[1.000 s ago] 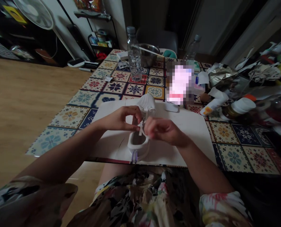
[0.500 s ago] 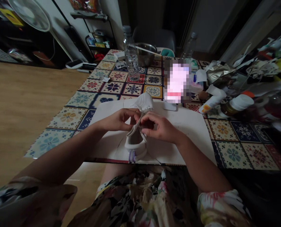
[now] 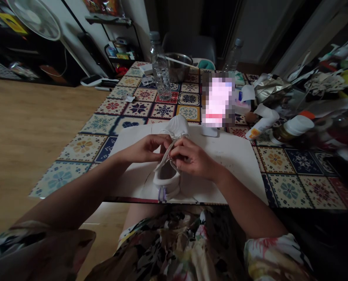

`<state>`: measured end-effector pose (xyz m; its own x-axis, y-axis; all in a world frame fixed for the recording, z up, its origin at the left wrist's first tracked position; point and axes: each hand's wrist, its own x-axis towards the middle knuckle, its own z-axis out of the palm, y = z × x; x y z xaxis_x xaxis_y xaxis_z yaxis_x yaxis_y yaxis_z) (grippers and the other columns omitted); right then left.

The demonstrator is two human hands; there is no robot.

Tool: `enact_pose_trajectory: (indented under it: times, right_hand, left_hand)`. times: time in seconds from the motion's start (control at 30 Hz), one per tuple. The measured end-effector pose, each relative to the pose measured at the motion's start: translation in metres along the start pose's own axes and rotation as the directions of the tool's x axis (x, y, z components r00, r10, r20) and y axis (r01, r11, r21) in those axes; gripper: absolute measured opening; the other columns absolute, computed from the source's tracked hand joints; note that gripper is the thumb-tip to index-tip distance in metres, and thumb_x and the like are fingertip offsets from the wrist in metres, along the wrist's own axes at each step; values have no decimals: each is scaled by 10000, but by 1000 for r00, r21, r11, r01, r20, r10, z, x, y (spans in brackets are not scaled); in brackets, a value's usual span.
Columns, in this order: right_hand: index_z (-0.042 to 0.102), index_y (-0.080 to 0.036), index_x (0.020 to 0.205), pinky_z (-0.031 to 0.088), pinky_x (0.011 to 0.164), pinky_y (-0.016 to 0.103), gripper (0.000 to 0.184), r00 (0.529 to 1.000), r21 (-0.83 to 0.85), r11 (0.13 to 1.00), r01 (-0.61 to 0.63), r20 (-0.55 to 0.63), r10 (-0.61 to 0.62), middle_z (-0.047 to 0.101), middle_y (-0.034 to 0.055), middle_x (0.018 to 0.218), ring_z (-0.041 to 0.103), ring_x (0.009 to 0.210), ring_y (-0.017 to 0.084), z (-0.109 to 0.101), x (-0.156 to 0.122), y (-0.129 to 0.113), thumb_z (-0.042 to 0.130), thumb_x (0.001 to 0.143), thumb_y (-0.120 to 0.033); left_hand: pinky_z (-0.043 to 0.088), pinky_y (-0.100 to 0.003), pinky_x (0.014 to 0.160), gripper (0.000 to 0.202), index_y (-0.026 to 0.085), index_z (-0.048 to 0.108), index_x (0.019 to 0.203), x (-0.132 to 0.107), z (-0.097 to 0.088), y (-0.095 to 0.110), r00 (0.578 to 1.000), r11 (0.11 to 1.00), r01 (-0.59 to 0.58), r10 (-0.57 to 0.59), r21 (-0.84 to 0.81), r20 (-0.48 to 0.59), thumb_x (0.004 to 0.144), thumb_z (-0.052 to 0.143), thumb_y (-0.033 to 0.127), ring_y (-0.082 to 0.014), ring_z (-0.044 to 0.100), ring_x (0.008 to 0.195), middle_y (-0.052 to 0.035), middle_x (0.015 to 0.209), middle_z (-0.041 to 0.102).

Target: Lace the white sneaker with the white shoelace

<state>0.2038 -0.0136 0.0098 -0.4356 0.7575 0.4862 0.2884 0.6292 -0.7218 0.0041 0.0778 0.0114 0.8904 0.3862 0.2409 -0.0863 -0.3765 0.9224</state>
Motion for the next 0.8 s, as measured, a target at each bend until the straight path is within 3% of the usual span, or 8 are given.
enact_pose_trajectory:
  times: [0.13,0.23,0.4,0.5,0.6,0.73,0.8]
  right_hand:
    - [593,-225,888,479,775,321,15,1000,16,1000,-17,-16,17,544,35,947,535,870,171,1,1,6,593,900,-216]
    - [565,-215,828,465,800,331,160,997,71,995,-76,-19,78,530,30,917,522,873,174,0,1,10,596,925,-338]
    - [558,-207,751,472,860,353,331,984,354,921,-166,-2,178,535,27,928,552,904,171,-6,0,8,620,892,-500]
    - [520,-224,710,515,774,359,414,957,493,849,-189,-103,273,521,12,814,568,804,173,-20,1,7,615,853,-601]
    - [548,-257,740,518,645,354,467,915,365,911,-189,-272,299,473,-3,683,531,651,167,-40,3,10,503,863,-705]
    - [629,-325,877,463,531,352,484,886,206,961,-187,-387,255,512,2,657,508,569,175,-55,5,13,407,869,-755]
    - [639,-335,916,430,494,342,486,879,191,963,-191,-403,255,532,-1,655,492,539,168,-50,3,13,399,872,-755]
  left_hand:
    - [479,-257,668,216,154,694,736,0,-2,6,999,999,-12,11,38,37,775,745,360,-138,572,723,-51,821,609]
    - [488,-292,698,339,163,697,678,-1,-2,7,999,998,8,-6,-68,34,753,753,489,-162,577,747,-58,798,607]
    - [475,-329,625,543,180,569,532,-2,-2,2,979,957,-61,2,-282,-205,663,730,682,-171,552,678,-43,692,545]
    - [480,-359,642,647,189,456,493,-2,-7,3,933,959,-99,-3,-265,-359,608,683,783,-178,531,671,-40,656,495]
    - [484,-354,643,651,199,448,554,0,-16,7,849,962,-141,-4,-234,-528,628,628,820,-160,504,661,-31,680,461]
    - [511,-324,710,406,247,583,761,-1,-25,9,719,960,-235,65,-155,-692,816,594,649,-147,551,763,-22,761,500]
    - [512,-292,669,291,268,624,809,-2,-24,9,713,946,-274,81,-171,-696,819,656,557,-119,553,703,-2,737,518]
